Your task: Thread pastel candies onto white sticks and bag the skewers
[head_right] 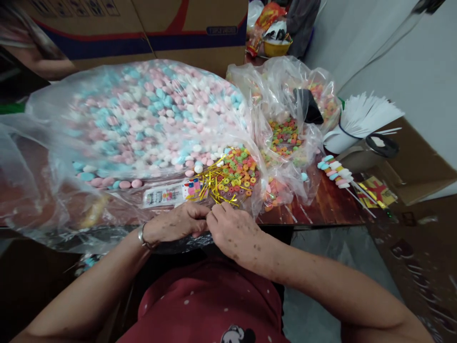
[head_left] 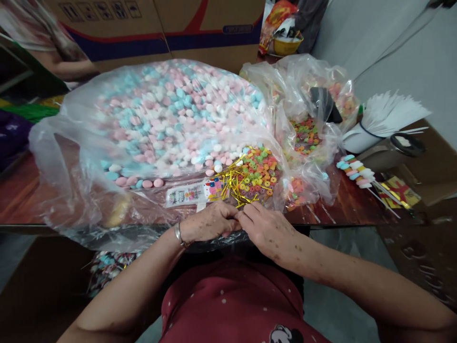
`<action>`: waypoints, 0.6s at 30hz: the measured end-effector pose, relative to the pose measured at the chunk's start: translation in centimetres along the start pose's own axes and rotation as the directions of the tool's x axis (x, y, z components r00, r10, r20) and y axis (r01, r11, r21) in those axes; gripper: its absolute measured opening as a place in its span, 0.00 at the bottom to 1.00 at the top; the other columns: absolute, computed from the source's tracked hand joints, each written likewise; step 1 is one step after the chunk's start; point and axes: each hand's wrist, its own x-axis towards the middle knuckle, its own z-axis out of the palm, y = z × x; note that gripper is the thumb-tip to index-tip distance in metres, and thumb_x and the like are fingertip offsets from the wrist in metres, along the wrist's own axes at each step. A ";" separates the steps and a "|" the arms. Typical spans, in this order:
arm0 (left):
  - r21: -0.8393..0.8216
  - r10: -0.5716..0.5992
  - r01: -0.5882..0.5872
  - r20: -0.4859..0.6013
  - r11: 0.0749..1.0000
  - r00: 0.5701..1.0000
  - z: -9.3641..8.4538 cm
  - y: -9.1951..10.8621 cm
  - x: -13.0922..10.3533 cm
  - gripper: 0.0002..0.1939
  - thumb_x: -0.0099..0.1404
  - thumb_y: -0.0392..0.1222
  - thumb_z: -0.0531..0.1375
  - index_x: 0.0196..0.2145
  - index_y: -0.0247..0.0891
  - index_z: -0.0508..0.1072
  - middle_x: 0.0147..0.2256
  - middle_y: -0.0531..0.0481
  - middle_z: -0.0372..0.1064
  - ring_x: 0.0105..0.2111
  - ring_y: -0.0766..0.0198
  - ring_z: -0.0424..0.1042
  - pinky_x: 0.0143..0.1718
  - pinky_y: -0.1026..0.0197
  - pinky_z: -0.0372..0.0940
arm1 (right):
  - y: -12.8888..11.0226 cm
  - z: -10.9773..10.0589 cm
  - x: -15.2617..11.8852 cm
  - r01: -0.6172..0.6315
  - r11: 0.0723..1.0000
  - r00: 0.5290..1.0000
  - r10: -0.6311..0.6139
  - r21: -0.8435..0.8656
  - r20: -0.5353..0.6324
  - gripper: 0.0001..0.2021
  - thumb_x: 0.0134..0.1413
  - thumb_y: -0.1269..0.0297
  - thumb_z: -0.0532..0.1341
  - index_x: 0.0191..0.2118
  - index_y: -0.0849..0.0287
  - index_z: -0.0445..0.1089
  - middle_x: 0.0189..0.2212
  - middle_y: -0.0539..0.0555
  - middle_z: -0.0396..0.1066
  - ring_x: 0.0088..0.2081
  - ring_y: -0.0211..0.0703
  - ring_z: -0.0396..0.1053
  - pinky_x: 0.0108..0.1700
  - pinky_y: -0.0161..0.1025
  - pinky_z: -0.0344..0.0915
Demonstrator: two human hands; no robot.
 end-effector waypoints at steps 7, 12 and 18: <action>0.008 0.026 -0.026 -0.026 1.000 0.999 -0.3 -0.3 0.0 0.11 0.58 0.41 0.57 0.22 0.34 0.71 0.17 0.57 0.58 0.20 0.71 0.54 0.22 0.68 0.51 | 1.0 0.4 0.7 0.003 0.997 0.999 -0.007 0.083 0.042 0.04 0.62 0.71 0.55 0.40 0.61 0.67 0.35 0.54 0.67 0.35 0.41 0.64 0.26 0.36 0.54; -0.022 0.021 -0.021 -0.016 1.000 1.000 -0.7 -0.5 0.0 0.11 0.57 0.41 0.58 0.21 0.34 0.72 0.16 0.57 0.57 0.19 0.71 0.54 0.21 0.68 0.51 | 1.7 0.8 0.8 0.120 0.977 0.993 -0.115 0.179 -0.038 0.02 0.61 0.72 0.57 0.38 0.62 0.67 0.33 0.54 0.68 0.36 0.42 0.64 0.33 0.37 0.60; -0.002 0.019 -0.019 -0.040 1.000 0.999 -0.8 -0.4 0.2 0.11 0.57 0.41 0.57 0.21 0.34 0.72 0.16 0.57 0.58 0.19 0.71 0.54 0.21 0.68 0.50 | 1.7 0.9 0.7 0.113 0.966 0.991 -0.092 0.231 -0.098 0.06 0.61 0.76 0.55 0.37 0.62 0.67 0.32 0.53 0.66 0.34 0.41 0.62 0.34 0.38 0.59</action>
